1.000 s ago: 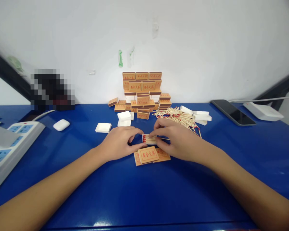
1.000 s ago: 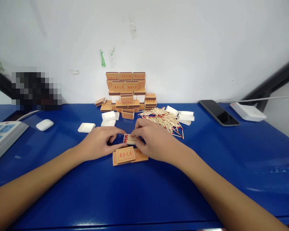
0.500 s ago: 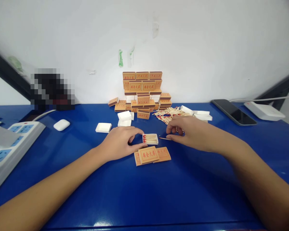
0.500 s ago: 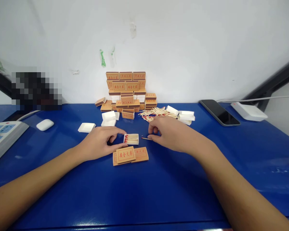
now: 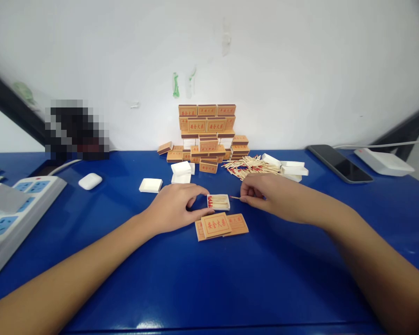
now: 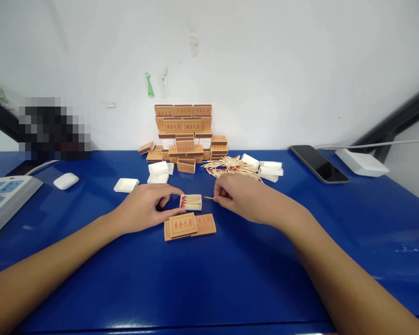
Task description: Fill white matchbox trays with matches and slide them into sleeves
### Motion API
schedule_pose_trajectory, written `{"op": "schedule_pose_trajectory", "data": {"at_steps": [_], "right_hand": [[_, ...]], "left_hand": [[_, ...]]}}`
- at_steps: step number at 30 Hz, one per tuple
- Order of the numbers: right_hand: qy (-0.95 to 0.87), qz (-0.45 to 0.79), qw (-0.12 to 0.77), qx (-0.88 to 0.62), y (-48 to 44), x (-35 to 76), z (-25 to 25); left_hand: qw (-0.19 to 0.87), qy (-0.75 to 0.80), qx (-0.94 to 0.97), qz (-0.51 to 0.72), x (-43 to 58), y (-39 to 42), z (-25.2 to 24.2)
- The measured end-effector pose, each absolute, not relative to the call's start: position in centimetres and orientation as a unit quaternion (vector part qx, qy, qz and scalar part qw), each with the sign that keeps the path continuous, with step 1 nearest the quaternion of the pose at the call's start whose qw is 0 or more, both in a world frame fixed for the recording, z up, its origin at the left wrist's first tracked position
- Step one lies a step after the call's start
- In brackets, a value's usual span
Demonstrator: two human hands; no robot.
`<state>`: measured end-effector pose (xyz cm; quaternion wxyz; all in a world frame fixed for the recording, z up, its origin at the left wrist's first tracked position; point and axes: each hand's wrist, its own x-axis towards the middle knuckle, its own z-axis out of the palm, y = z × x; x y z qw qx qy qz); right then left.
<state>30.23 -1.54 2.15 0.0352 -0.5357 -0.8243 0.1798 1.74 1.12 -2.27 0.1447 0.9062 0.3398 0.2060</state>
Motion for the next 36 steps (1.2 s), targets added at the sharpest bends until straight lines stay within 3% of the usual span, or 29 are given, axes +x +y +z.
{"op": "schedule_pose_trajectory", "data": {"at_steps": [5, 11, 18, 22, 29, 36], "right_hand": [[-0.839, 0.107, 0.104, -0.524, -1.9, 27.7, 1.8], [-0.856, 0.012, 0.110, -0.504, -2.4, 25.5, 0.2], [-0.827, 0.003, 0.188, -0.530, -1.8, 28.6, 2.8], [-0.758, -0.030, 0.172, -0.629, -0.4, 32.8, 3.7], [-0.769, 0.060, 0.059, -0.633, 0.4, 33.8, 2.2], [-0.784, 0.000, 0.103, -0.612, 0.2, 31.2, 1.1]], "left_hand": [[0.149, 0.346, 0.904, 0.203, 1.8, 1.1, -2.2], [0.148, 0.347, 0.906, 0.194, 2.0, 1.1, -2.0], [0.156, 0.355, 0.900, 0.196, 1.8, 1.0, -2.1], [0.156, 0.353, 0.900, 0.200, 1.8, 1.0, -2.2], [0.151, 0.352, 0.902, 0.199, 1.9, 1.2, -2.2], [0.152, 0.352, 0.902, 0.199, 1.9, 1.1, -2.2]]}}
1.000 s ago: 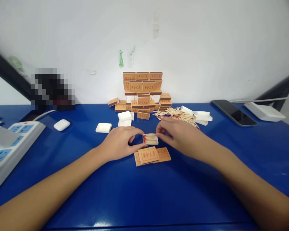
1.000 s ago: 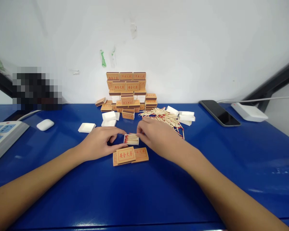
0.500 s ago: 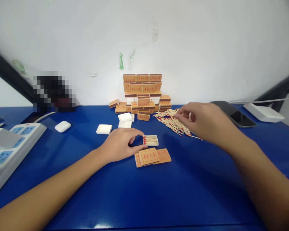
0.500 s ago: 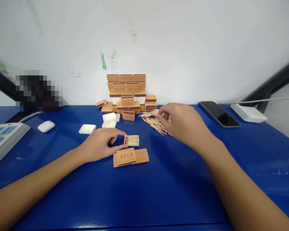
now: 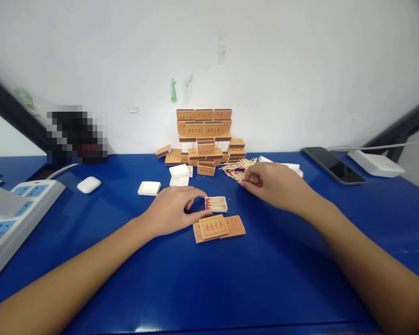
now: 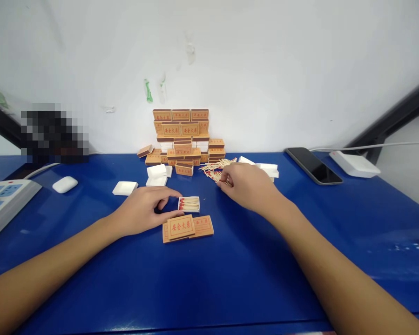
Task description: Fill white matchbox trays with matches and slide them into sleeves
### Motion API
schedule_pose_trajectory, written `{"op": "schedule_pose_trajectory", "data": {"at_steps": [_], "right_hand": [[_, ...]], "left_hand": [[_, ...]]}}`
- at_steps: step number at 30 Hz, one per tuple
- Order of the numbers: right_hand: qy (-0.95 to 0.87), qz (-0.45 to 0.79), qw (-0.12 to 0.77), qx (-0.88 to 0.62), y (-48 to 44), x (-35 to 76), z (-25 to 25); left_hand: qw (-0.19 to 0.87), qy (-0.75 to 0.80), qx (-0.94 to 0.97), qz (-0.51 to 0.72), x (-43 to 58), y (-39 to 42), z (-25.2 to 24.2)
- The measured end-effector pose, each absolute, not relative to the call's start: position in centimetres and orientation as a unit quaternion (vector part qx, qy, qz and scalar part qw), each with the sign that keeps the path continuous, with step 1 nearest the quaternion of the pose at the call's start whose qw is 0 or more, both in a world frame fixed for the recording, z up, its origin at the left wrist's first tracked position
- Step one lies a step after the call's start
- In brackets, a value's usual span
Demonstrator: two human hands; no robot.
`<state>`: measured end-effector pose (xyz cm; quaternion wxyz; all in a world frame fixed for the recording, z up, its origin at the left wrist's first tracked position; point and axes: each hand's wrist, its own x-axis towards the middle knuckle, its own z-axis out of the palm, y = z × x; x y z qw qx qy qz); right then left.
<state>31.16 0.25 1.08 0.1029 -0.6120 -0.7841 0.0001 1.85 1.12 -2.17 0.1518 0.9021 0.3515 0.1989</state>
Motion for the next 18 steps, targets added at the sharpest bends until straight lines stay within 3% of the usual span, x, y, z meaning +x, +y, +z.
{"op": "schedule_pose_trajectory", "data": {"at_steps": [7, 18], "right_hand": [[-0.763, -0.075, 0.135, -0.627, 1.3, 29.6, 0.0], [-0.797, 0.017, 0.110, -0.594, 0.8, 30.0, 0.5]], "left_hand": [[0.154, 0.355, 0.901, 0.194, 1.8, 1.0, -2.0], [0.158, 0.353, 0.901, 0.198, 1.8, 1.0, -2.0]]}}
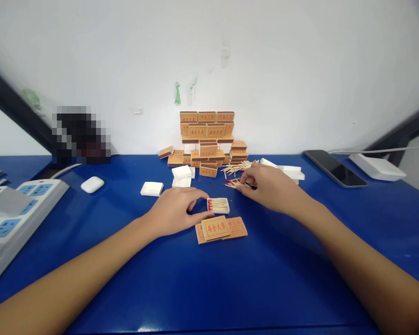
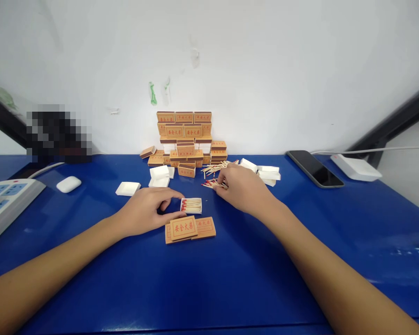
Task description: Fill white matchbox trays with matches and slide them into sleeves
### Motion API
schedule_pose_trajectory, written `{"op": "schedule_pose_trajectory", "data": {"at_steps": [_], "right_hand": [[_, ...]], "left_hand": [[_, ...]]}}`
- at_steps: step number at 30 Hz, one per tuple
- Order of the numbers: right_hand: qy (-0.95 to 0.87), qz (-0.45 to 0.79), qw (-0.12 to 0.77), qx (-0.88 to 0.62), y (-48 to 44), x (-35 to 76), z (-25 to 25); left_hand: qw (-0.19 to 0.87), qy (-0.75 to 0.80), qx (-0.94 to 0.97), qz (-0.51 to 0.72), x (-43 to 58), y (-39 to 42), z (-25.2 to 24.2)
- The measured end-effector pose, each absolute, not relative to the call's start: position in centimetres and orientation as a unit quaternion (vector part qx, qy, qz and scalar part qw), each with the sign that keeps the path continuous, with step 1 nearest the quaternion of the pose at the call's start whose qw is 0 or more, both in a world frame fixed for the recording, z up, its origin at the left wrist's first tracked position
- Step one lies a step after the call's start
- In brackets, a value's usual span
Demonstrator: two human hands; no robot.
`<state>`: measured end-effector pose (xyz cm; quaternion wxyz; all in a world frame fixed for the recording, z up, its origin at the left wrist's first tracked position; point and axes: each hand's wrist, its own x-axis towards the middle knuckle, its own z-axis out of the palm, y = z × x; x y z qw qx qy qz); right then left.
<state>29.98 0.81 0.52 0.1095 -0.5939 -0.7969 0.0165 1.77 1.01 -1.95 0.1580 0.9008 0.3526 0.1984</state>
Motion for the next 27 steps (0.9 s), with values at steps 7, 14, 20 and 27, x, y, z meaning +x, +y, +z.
{"op": "schedule_pose_trajectory", "data": {"at_steps": [7, 14, 20, 27], "right_hand": [[-0.812, 0.058, 0.106, -0.572, -0.2, 30.1, 1.0], [-0.825, 0.068, 0.126, -0.547, 0.0, 30.2, 1.1], [-0.811, 0.082, 0.116, -0.567, 0.0, 30.8, 2.0], [-0.814, 0.086, 0.120, -0.562, 0.3, 32.3, 1.6]], "left_hand": [[0.159, 0.355, 0.900, 0.195, 1.9, 1.0, -2.0], [0.155, 0.352, 0.901, 0.200, 1.8, 1.0, -2.1], [0.151, 0.347, 0.903, 0.202, 1.8, 1.2, -2.1], [0.155, 0.349, 0.903, 0.198, 1.9, 1.1, -2.0]]}}
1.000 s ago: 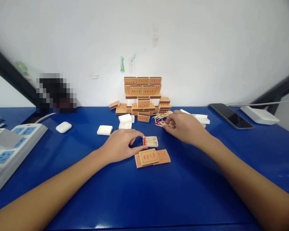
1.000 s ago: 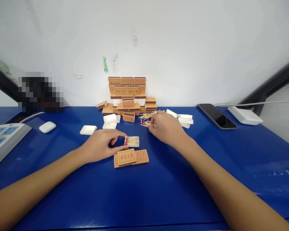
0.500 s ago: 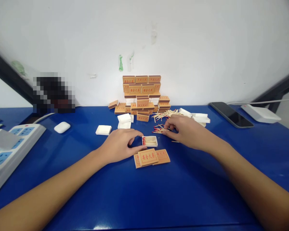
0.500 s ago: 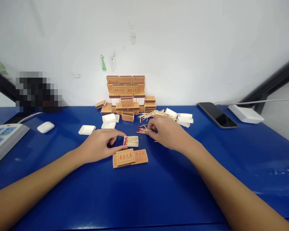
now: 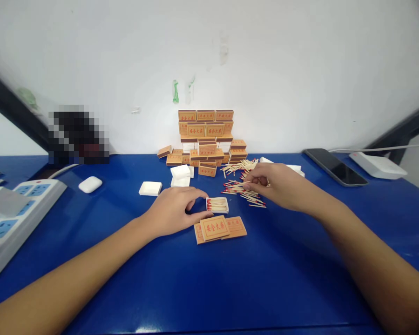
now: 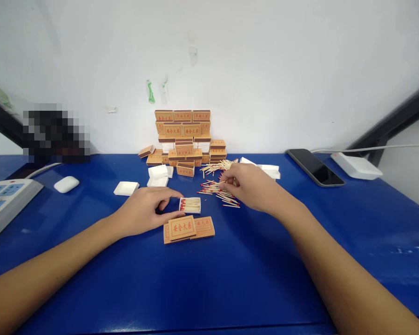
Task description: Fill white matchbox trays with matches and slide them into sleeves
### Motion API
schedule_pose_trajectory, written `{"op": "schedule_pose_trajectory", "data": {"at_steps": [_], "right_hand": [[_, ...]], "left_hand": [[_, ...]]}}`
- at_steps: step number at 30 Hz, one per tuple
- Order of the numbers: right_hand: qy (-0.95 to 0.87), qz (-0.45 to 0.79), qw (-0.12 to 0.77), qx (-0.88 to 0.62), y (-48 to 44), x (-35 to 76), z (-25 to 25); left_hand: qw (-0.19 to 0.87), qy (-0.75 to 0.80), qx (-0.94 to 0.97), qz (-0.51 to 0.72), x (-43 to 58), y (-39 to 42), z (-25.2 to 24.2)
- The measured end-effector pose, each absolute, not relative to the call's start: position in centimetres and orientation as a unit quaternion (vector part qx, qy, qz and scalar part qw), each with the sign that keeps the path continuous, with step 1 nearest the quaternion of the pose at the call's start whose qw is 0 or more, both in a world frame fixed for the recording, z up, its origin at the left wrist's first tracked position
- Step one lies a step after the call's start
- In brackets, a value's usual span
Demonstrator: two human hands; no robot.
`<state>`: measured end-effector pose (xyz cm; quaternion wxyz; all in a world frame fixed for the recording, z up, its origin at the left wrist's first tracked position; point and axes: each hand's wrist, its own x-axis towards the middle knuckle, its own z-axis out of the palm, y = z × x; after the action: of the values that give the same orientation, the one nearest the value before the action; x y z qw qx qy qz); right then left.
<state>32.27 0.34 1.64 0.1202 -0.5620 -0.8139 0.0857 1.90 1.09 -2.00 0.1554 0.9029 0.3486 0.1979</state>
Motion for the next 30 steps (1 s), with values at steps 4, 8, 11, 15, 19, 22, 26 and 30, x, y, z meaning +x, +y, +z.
{"op": "schedule_pose_trajectory", "data": {"at_steps": [4, 8, 11, 15, 19, 22, 26, 30], "right_hand": [[-0.817, 0.100, 0.100, -0.559, 0.4, 32.5, 1.6], [-0.820, 0.095, 0.112, -0.553, 0.4, 32.6, 1.7], [-0.825, 0.096, 0.123, -0.543, 0.5, 32.7, 1.6], [-0.823, 0.081, 0.132, -0.546, 0.6, 32.3, 1.5], [-0.814, 0.064, 0.154, -0.556, 0.6, 31.6, 1.2], [-0.814, 0.070, 0.152, -0.556, 0.6, 31.8, 0.9], [-0.817, 0.074, 0.148, -0.553, 0.9, 33.0, 0.5], [-0.820, 0.074, 0.140, -0.550, 0.9, 33.4, 0.3]], "left_hand": [[0.153, 0.349, 0.903, 0.196, 1.9, 1.1, -2.0], [0.151, 0.343, 0.905, 0.200, 1.9, 1.1, -2.0], [0.153, 0.342, 0.905, 0.200, 1.8, 1.0, -2.1], [0.152, 0.350, 0.902, 0.200, 1.8, 1.1, -2.0], [0.154, 0.349, 0.903, 0.198, 1.9, 1.1, -2.0], [0.152, 0.346, 0.904, 0.200, 1.9, 1.0, -2.0], [0.150, 0.345, 0.904, 0.201, 1.8, 1.0, -2.1], [0.149, 0.347, 0.904, 0.198, 1.8, 1.1, -2.1]]}}
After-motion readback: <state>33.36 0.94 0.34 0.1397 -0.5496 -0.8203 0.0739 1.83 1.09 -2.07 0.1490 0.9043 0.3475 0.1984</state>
